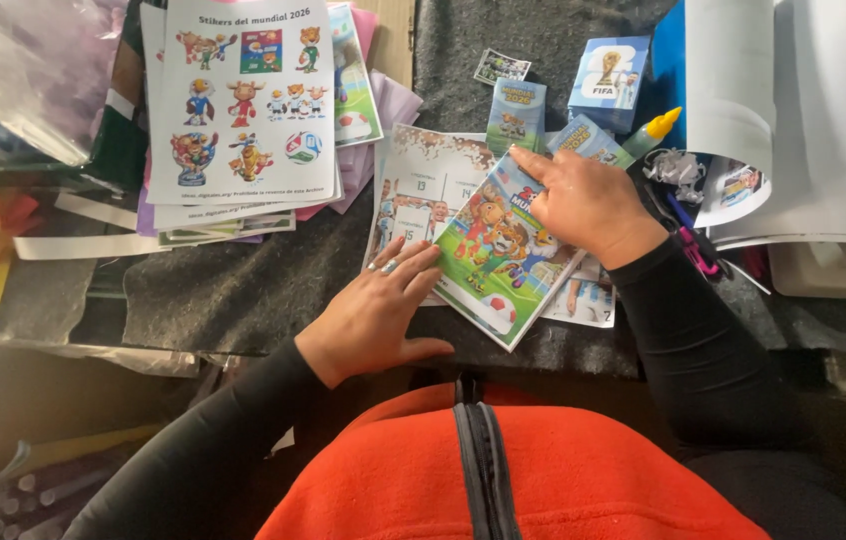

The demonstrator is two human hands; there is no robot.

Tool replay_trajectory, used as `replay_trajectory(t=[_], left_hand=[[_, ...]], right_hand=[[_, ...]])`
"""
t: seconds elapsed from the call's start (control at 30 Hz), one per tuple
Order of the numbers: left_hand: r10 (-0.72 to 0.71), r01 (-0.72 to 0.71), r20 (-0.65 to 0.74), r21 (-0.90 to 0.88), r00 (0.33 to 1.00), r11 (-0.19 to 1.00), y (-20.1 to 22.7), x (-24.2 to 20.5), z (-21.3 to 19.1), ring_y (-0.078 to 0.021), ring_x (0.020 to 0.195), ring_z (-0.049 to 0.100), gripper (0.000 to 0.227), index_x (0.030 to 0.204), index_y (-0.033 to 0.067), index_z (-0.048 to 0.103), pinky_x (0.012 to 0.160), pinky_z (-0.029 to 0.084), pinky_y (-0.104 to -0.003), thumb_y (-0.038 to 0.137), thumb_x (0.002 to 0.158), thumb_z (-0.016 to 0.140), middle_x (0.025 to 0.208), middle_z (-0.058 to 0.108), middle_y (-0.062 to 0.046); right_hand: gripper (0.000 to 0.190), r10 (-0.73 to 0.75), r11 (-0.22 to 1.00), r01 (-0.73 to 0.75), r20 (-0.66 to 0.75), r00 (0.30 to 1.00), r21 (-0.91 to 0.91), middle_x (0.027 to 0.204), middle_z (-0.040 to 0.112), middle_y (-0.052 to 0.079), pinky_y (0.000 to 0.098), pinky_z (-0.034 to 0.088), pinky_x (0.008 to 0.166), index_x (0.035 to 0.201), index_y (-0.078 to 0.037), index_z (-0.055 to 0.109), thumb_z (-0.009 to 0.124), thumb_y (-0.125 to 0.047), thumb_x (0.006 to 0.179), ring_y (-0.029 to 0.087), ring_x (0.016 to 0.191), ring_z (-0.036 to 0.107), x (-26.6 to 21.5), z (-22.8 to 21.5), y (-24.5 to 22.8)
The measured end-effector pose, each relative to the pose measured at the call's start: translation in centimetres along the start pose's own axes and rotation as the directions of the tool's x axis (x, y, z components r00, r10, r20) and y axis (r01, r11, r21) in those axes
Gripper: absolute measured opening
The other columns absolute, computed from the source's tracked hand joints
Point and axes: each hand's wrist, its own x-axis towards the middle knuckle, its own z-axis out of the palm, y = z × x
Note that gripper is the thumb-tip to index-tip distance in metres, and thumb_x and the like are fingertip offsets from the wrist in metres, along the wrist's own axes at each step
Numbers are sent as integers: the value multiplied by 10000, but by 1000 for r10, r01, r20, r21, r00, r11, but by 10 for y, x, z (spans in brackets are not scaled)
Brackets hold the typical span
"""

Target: Applying glue to paper pages and binding them together to assemble a coloring booklet.

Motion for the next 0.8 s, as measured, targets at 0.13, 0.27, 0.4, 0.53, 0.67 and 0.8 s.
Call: replay_trajectory(t=[0.13, 0.27, 0.4, 0.53, 0.67, 0.8], left_hand=[[-26, 26, -15, -9, 1000, 1000, 1, -15, 0, -407, 1422, 438, 808, 1280, -81, 587, 1221, 282, -531, 497, 771, 830, 1436, 532, -268], [-27, 26, -31, -23, 999, 999, 3, -26, -2, -393, 1433, 438, 798, 1304, -80, 584, 1222, 286, -523, 477, 784, 824, 1458, 531, -261], [-26, 26, -11, 2, 1000, 1000, 2, -29, -3, -393, 1438, 433, 780, 1296, -71, 584, 1220, 282, -521, 470, 787, 823, 1468, 527, -253], [-32, 32, -1, 3, 999, 999, 1, -29, -3, -391, 1439, 431, 774, 1295, -68, 588, 1222, 276, -525, 469, 788, 822, 1470, 527, -248], [-27, 27, -13, 5, 1000, 1000, -1, -29, -1, -391, 1421, 443, 750, 1252, -67, 610, 1207, 283, -541, 468, 776, 830, 1451, 544, -248], [-48, 41, -95, -71, 994, 997, -10, -27, 3, -366, 1360, 538, 573, 1170, 2, 659, 1198, 328, -552, 398, 795, 836, 1393, 622, -204]], right_hand=[[632, 9, 1000, -9, 11, 1000, 7, 1001, 662, 108, 492, 579, 706, 1486, -328, 560, 621, -237, 864, 366, 808, 686, 1, 0, 0], [628, 13, 1000, -12, -6, 1000, 5, 991, 661, 99, 485, 582, 718, 1487, -342, 568, 613, -218, 872, 356, 802, 688, 0, 2, 0], [618, 8, 1000, -8, -25, 1000, 12, 972, 662, 95, 482, 580, 717, 1471, -338, 585, 624, -219, 866, 353, 795, 686, 0, 2, 0], [625, 6, 1000, -6, -10, 1000, 9, 968, 657, 100, 479, 580, 709, 1478, -337, 579, 626, -226, 864, 355, 785, 685, 0, 1, 0], [614, 7, 1000, -6, -17, 1000, 21, 984, 660, 95, 473, 580, 718, 1477, -338, 580, 619, -220, 876, 353, 796, 686, 0, 0, -1], [616, 19, 998, -19, 1, 1000, 57, 985, 654, 106, 481, 569, 713, 1470, -324, 579, 617, -210, 866, 359, 806, 677, 0, -3, -2]])
